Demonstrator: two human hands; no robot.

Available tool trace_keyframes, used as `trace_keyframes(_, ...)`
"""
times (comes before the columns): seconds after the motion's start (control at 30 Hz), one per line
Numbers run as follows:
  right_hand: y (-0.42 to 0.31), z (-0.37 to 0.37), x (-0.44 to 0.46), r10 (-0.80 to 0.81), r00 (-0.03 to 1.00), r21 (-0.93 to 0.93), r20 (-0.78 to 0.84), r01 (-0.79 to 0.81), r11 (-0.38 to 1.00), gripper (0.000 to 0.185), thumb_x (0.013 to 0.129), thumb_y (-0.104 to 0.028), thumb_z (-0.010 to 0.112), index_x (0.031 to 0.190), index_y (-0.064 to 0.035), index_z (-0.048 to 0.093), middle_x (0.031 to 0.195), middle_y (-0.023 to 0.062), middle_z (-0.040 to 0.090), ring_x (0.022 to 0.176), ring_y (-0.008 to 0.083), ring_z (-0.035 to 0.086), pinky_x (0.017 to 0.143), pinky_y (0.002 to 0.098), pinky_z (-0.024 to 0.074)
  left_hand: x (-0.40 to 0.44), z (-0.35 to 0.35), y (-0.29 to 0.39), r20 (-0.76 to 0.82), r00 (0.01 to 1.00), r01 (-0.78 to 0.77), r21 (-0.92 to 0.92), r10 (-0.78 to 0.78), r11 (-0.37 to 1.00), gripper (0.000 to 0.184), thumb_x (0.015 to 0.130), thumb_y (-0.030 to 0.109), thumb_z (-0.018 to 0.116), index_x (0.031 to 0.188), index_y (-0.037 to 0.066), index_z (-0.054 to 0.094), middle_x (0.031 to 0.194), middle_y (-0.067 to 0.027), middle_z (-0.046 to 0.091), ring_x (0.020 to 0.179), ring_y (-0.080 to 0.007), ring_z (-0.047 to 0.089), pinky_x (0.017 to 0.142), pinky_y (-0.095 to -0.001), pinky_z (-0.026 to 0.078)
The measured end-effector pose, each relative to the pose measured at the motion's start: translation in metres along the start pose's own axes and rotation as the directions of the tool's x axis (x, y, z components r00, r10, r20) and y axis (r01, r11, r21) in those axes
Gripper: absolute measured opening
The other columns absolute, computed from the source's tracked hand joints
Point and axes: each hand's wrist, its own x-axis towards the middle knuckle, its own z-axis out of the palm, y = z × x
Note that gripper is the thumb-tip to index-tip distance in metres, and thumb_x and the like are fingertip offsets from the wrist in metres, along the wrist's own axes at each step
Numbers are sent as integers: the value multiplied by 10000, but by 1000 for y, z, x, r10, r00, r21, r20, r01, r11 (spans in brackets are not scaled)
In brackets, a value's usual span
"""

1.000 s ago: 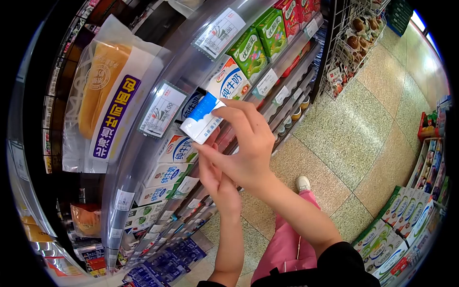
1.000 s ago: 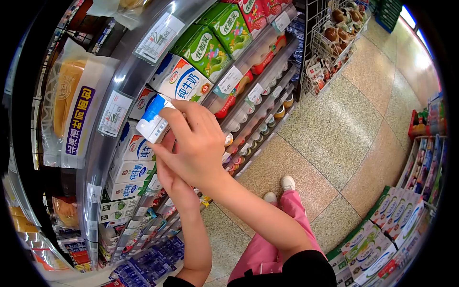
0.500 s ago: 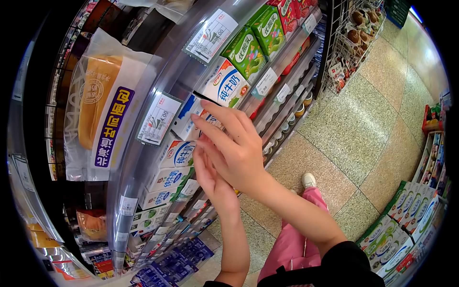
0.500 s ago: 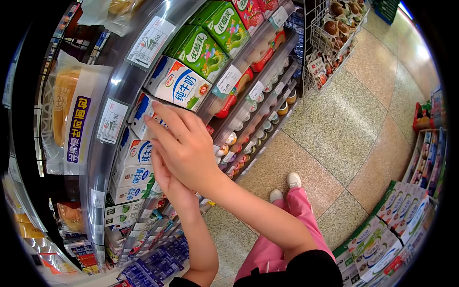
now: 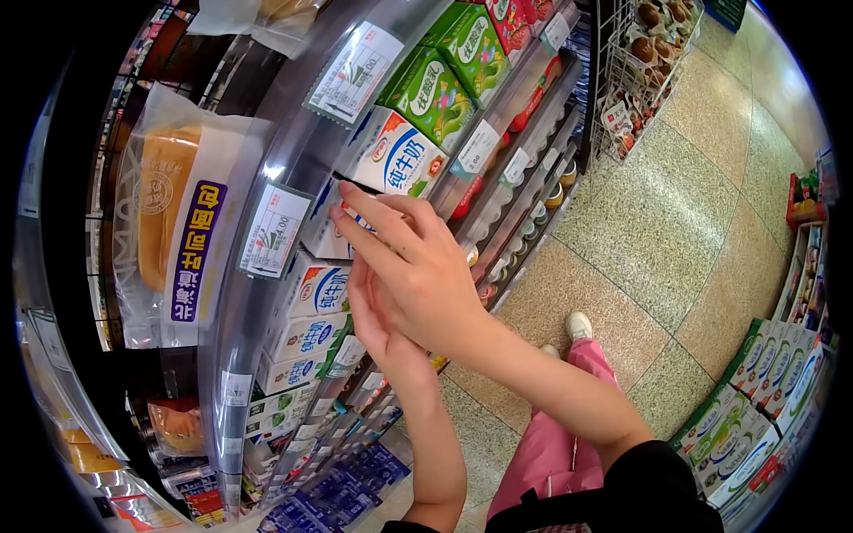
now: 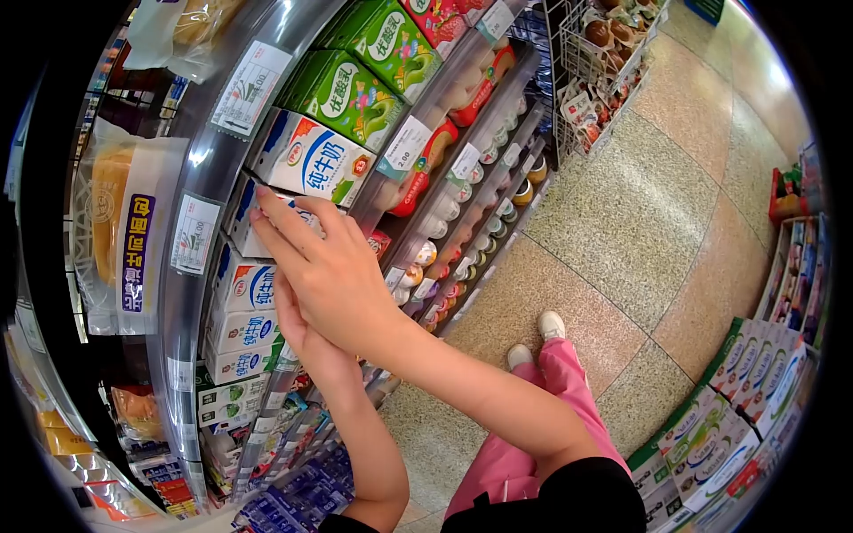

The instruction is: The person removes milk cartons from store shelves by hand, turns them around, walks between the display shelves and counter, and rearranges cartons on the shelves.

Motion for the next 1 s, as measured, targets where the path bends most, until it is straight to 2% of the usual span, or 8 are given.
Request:
trace_keyframes(0.13, 4, -4, 3, -27, 1000, 1, 12, 27, 1000, 563, 683, -2, 671, 1243, -55, 656, 1380, 72, 586, 1109, 330, 591, 865, 396, 543, -3, 4, 1, -10, 1000, 3, -53, -4, 999, 486, 973, 113, 572, 1434, 44, 436, 1400, -104, 530, 1225, -212, 589, 998, -354, 500)
trace_keyframes(0.23, 2, -10, 2, 6, 1000, 36, 10, -6, 999, 569, 698, 6, 670, 1262, -67, 652, 1379, 69, 595, 1147, 342, 588, 902, 403, 537, -3, 6, 0, 16, 1000, -10, 15, 10, 1000, 538, 964, 103, 537, 1472, -21, 412, 1467, -148, 487, 1347, -243, 489, 1105, -378, 403)
trace_keyframes(0.37, 5, -36, -14, 93, 994, 117, -55, -86, 989, 574, 730, 35, 650, 1292, -77, 646, 1354, 99, 621, 1181, 352, 586, 971, 418, 504, -12, 19, 6, 47, 999, 15, -46, -13, 999, 535, 932, 13, 512, 1459, -25, 428, 1472, -159, 481, 1375, -262, 462, 1144, -408, 368)
trace_keyframes(0.43, 9, -57, -20, 131, 988, 63, -87, -126, 990, 567, 745, 45, 640, 1301, -68, 639, 1350, 115, 622, 1187, 347, 586, 995, 421, 484, -15, 24, 6, 93, 995, -21, -33, 24, 999, 539, 913, -33, 508, 1448, -30, 440, 1473, -166, 479, 1392, -272, 444, 1164, -427, 344)
trace_keyframes(0.57, 31, -95, -21, 211, 962, 6, -171, -213, 977, 537, 785, 46, 638, 1312, -60, 622, 1322, 136, 620, 1160, 360, 577, 980, 434, 488, -16, 49, 20, 148, 980, -156, 166, 131, 974, 540, 893, -69, 527, 1428, -45, 457, 1481, -174, 469, 1405, -282, 426, 1178, -445, 317)
trace_keyframes(0.67, 49, -112, -15, 289, 933, 52, -213, -285, 957, 513, 793, 44, 653, 1296, -57, 629, 1310, 134, 622, 1144, 352, 582, 962, 432, 491, -6, 71, 30, 195, 946, -313, 340, 259, 887, 514, 903, -55, 528, 1415, -48, 478, 1477, -179, 473, 1385, -291, 443, 1159, -432, 332)
trace_keyframes(0.77, 65, -123, -1, 317, 926, 102, -203, -302, 948, 495, 801, 39, 660, 1286, -56, 631, 1313, 135, 618, 1135, 351, 584, 951, 425, 495, 11, 92, 41, 224, 906, -420, 556, 358, 717, 491, 897, -30, 549, 1386, -57, 515, 1459, -191, 484, 1364, -320, 454, 1133, -431, 349)
trace_keyframes(1.0, 98, -150, 16, 292, 954, 155, -73, -278, 948, 501, 767, 45, 658, 1259, -46, 629, 1289, 136, 614, 1124, 352, 584, 943, 434, 508, 44, 137, 43, 211, 874, -410, 803, 438, 432, 527, 909, 34, 565, 1425, -39, 486, 1481, -213, 455, 1374, -366, 432, 1148, -478, 305)
